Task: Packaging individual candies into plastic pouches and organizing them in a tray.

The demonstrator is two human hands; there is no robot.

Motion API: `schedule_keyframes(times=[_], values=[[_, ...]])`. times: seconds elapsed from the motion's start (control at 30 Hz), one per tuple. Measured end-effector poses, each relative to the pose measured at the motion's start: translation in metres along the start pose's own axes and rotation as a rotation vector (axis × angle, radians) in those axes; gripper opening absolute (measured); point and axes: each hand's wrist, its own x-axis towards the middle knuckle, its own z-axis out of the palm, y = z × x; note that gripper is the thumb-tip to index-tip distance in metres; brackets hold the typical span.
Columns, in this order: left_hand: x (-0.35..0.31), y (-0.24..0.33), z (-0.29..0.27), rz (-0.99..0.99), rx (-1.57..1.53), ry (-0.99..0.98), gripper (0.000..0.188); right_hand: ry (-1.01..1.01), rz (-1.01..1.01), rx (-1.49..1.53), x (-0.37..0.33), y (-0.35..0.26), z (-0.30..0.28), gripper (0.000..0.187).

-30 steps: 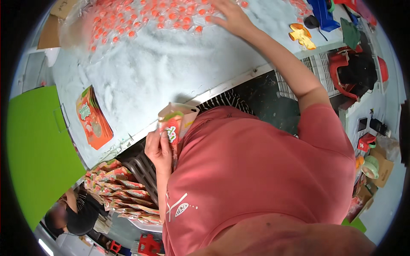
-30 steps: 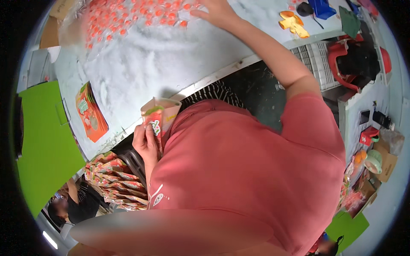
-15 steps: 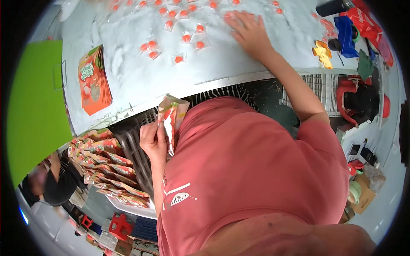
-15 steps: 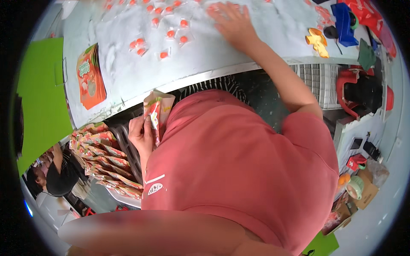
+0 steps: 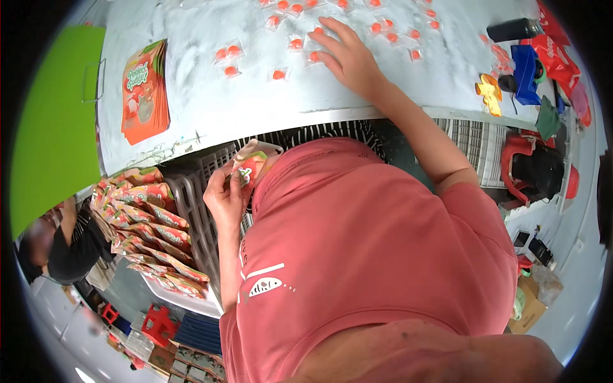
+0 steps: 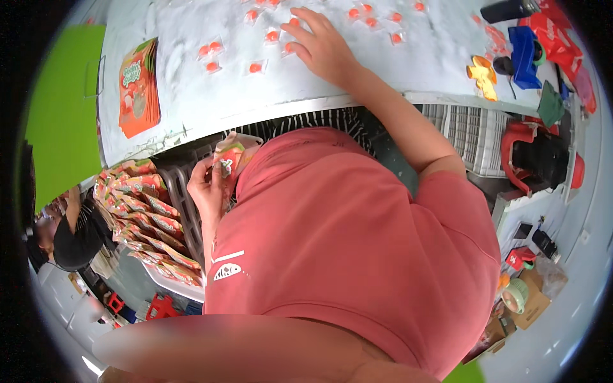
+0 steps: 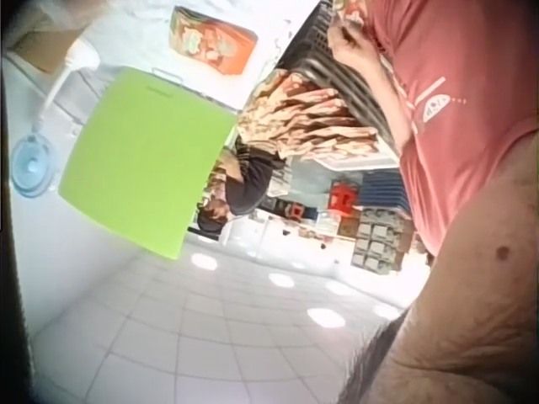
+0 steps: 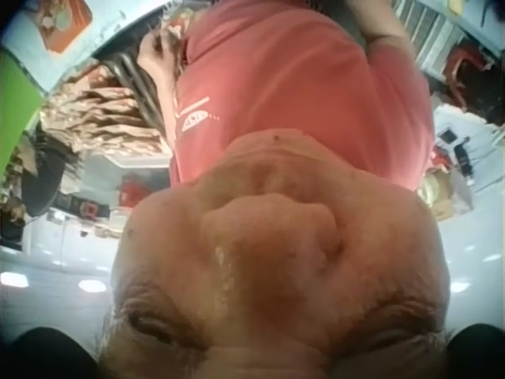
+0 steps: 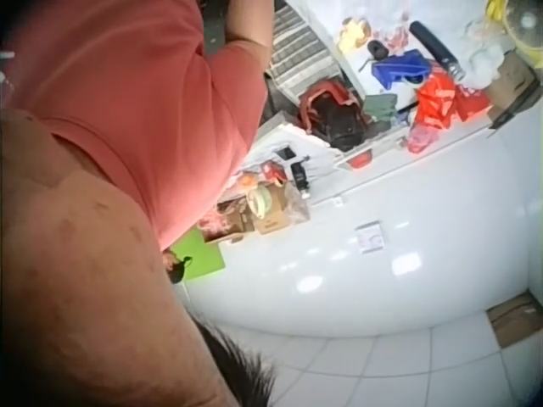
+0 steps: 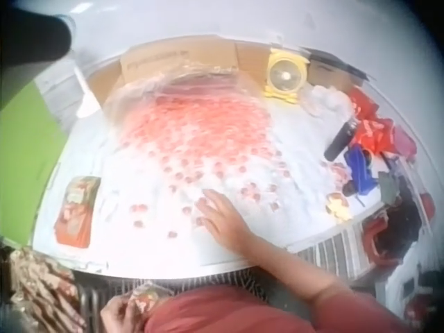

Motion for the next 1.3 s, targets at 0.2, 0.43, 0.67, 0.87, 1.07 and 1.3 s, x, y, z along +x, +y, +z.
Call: schedule_keyframes(times=[0.2,0.43,0.67,0.87,1.07,1.3], values=[[-0.011,-0.003,0.016,-0.148,-0.031,0.065,0.006,-0.096,0.067,0.045,0.015,0.0,0.01,0.043],[-0.003,0.007,0.02,-0.063,0.03,0.062,0.009,-0.258,-0.146,-0.235,0.009,0.007,0.023,0.042],[-0.004,0.006,0.025,-0.074,-0.016,0.06,0.01,-0.228,0.005,-0.033,-0.012,-0.001,0.005,0.028],[-0.002,0.007,0.025,-0.081,-0.037,0.041,0.009,-0.26,0.103,0.064,-0.019,-0.028,0.004,0.023],[-0.004,0.008,0.028,-0.093,-0.093,0.057,0.008,-0.27,-0.031,0.104,-0.019,-0.039,0.028,0.029],[-0.004,0.013,0.027,-0.127,-0.051,0.028,0.008,-0.265,-0.162,-0.065,0.009,-0.062,0.053,0.04]])
